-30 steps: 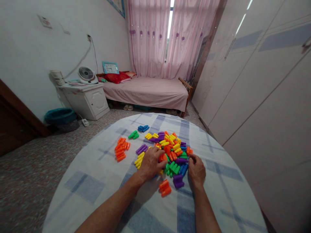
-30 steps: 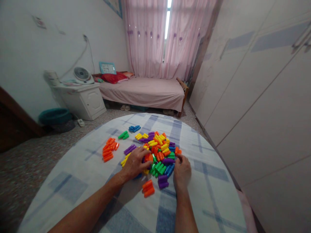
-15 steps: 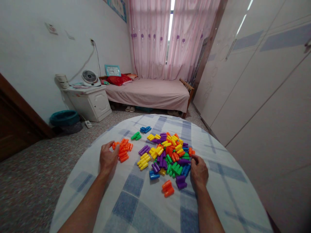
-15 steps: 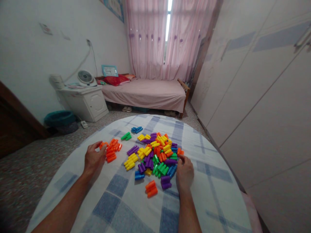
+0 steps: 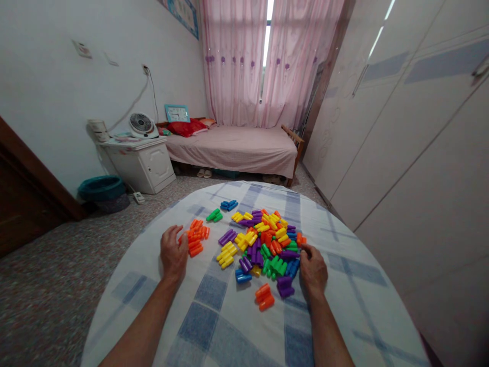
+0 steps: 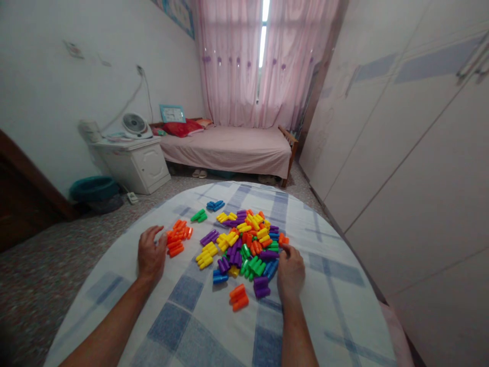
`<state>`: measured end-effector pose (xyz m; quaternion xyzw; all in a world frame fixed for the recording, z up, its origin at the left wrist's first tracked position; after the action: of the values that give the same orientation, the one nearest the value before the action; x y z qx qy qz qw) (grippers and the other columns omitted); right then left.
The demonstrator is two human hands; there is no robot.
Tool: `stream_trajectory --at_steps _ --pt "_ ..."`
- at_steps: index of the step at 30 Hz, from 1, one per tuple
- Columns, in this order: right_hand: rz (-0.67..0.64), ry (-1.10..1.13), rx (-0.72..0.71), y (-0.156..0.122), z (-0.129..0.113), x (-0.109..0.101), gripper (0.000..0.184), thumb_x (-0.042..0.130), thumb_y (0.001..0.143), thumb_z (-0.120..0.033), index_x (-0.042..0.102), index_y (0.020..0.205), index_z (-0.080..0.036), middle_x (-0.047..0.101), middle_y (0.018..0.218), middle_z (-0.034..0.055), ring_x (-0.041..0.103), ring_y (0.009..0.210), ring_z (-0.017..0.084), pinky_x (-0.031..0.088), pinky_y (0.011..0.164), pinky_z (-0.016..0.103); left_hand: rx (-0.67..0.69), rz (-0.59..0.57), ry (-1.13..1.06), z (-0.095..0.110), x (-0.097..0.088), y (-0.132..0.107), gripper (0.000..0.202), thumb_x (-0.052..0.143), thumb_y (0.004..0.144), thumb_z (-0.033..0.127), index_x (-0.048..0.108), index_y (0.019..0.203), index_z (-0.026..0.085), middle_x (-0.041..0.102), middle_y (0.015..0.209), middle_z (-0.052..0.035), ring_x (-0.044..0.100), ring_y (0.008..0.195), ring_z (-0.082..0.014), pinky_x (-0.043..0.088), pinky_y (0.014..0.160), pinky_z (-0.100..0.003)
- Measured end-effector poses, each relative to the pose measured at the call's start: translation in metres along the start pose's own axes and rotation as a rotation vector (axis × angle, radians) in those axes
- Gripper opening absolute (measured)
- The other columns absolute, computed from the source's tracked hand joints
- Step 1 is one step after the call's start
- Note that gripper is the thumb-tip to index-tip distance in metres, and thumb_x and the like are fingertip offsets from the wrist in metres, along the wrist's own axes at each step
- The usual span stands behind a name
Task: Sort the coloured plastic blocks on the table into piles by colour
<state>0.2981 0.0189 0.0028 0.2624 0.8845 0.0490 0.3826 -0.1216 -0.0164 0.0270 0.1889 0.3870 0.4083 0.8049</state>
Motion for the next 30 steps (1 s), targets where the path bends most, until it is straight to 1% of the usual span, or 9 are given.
stream_trajectory --at_steps 2,4,6,9,11,14,18,23,30 --pt "-0.004 0.005 -0.006 0.000 0.000 0.000 0.036 0.039 0.079 -0.028 0.065 0.103 -0.021 0.065 0.104 0.0051 0.057 0.091 0.018 0.038 0.078 0.028 0.091 0.029 -0.038 0.018 -0.001 -0.003 0.033 0.043 0.085 0.031 0.061 0.107 0.015 0.054 0.117 -0.0120 0.049 0.115 -0.0243 0.037 0.104 -0.041" --pt "-0.008 0.005 -0.008 0.000 0.000 0.001 0.036 0.039 0.079 -0.028 0.065 0.103 -0.021 0.065 0.104 0.0051 0.057 0.091 0.019 0.038 0.078 0.028 0.177 -0.038 -0.112 0.042 0.006 -0.008 0.030 0.043 0.085 0.029 0.060 0.107 0.017 0.054 0.118 -0.0103 0.050 0.115 -0.0227 0.037 0.104 -0.040" --pt "-0.007 0.003 -0.014 0.000 0.000 0.001 0.036 0.039 0.079 -0.028 0.064 0.103 -0.021 0.065 0.104 0.0052 0.057 0.092 0.019 0.038 0.078 0.028 0.242 -0.186 -0.197 0.068 0.022 -0.015 0.027 0.044 0.085 0.028 0.061 0.105 0.019 0.057 0.116 -0.0087 0.052 0.113 -0.0210 0.039 0.102 -0.038" --pt "-0.003 -0.001 -0.018 0.001 0.000 0.001 0.035 0.039 0.080 -0.029 0.064 0.103 -0.021 0.065 0.105 0.0047 0.057 0.092 0.019 0.038 0.078 0.028 0.297 -0.493 -0.226 0.107 0.056 -0.024 0.025 0.045 0.085 0.029 0.062 0.100 0.019 0.061 0.109 -0.0079 0.055 0.107 -0.0194 0.042 0.097 -0.034" --pt "-0.005 -0.003 -0.009 0.001 0.001 0.001 0.035 0.038 0.080 -0.029 0.064 0.103 -0.022 0.065 0.105 0.0044 0.057 0.091 0.019 0.038 0.077 0.028 0.288 -0.647 -0.135 0.127 0.078 -0.027 0.026 0.045 0.085 0.030 0.063 0.099 0.018 0.064 0.105 -0.0089 0.057 0.105 -0.0204 0.043 0.094 -0.034" --pt "-0.010 -0.001 -0.003 0.001 0.001 0.001 0.035 0.038 0.080 -0.031 0.064 0.102 -0.021 0.065 0.104 0.0049 0.057 0.090 0.019 0.038 0.076 0.028 0.218 -0.798 0.044 0.146 0.104 -0.027 0.032 0.046 0.083 0.039 0.064 0.096 0.016 0.066 0.100 -0.0113 0.059 0.099 -0.0248 0.044 0.086 -0.036" --pt "-0.001 0.004 -0.015 0.001 0.001 0.001 0.035 0.038 0.080 -0.031 0.064 0.101 -0.021 0.066 0.101 0.0054 0.057 0.090 0.019 0.038 0.075 0.028 0.109 -0.856 0.127 0.157 0.125 -0.025 0.030 0.050 0.078 0.038 0.064 0.090 0.015 0.067 0.095 -0.0130 0.061 0.091 -0.0263 0.044 0.075 -0.033" --pt "0.006 -0.002 -0.019 0.001 0.002 0.002 0.035 0.038 0.080 -0.030 0.065 0.101 -0.021 0.066 0.103 0.0052 0.058 0.089 0.019 0.038 0.075 0.028 0.041 -0.874 0.078 0.151 0.142 -0.025 0.033 0.058 0.069 0.032 0.062 0.096 0.013 0.065 0.098 -0.0130 0.061 0.086 -0.0243 0.043 0.068 -0.030" --pt "0.006 -0.003 -0.015 0.001 0.002 0.003 0.034 0.039 0.080 -0.030 0.064 0.102 -0.021 0.066 0.103 0.0044 0.058 0.090 0.019 0.039 0.075 0.027 0.054 -0.842 -0.110 0.144 0.142 -0.027 0.022 0.058 0.066 0.022 0.061 0.086 0.014 0.063 0.088 -0.0059 0.058 0.082 -0.0179 0.043 0.069 -0.026"
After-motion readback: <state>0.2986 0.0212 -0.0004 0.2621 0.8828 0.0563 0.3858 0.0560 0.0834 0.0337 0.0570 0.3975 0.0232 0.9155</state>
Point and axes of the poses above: each hand's wrist, its own y-axis towards the middle knuckle, its own x-axis out of the palm, z = x × y, the point moved 4 cm from there along y, towards the middle knuckle
